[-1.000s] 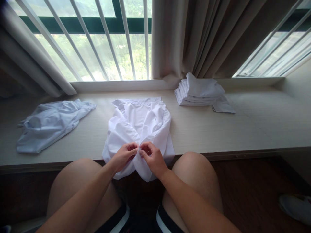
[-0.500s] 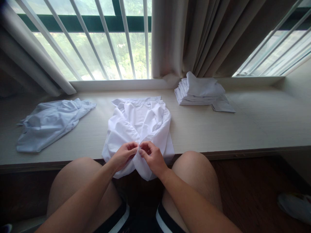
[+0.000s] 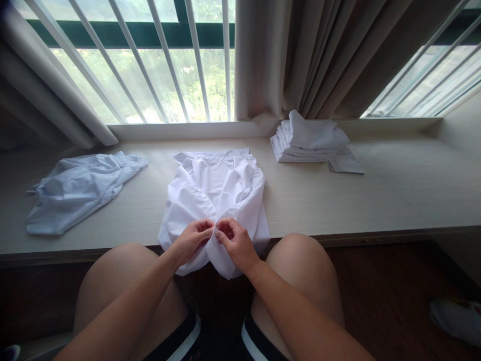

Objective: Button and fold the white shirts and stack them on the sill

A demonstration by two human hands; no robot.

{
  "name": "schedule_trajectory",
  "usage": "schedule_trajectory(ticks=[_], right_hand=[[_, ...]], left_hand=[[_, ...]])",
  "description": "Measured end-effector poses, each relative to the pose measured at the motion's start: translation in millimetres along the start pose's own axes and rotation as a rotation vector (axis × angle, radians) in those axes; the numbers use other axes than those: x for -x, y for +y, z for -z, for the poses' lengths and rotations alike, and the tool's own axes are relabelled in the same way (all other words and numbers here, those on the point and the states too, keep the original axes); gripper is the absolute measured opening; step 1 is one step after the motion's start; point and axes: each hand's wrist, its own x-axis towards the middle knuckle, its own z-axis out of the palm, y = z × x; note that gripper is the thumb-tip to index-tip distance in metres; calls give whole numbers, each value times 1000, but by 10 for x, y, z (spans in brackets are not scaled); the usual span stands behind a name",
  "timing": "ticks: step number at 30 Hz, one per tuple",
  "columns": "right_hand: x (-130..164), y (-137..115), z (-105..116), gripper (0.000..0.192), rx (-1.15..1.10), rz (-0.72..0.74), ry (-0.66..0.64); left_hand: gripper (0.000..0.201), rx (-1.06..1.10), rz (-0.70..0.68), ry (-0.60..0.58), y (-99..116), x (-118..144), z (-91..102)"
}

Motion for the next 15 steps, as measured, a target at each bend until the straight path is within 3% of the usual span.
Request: schedule_trajectory(ticks=[15], right_hand=[[6,9,2,22,6,-9,-9]], left_hand=[[36,-3,-9,-1,-17,1,9]])
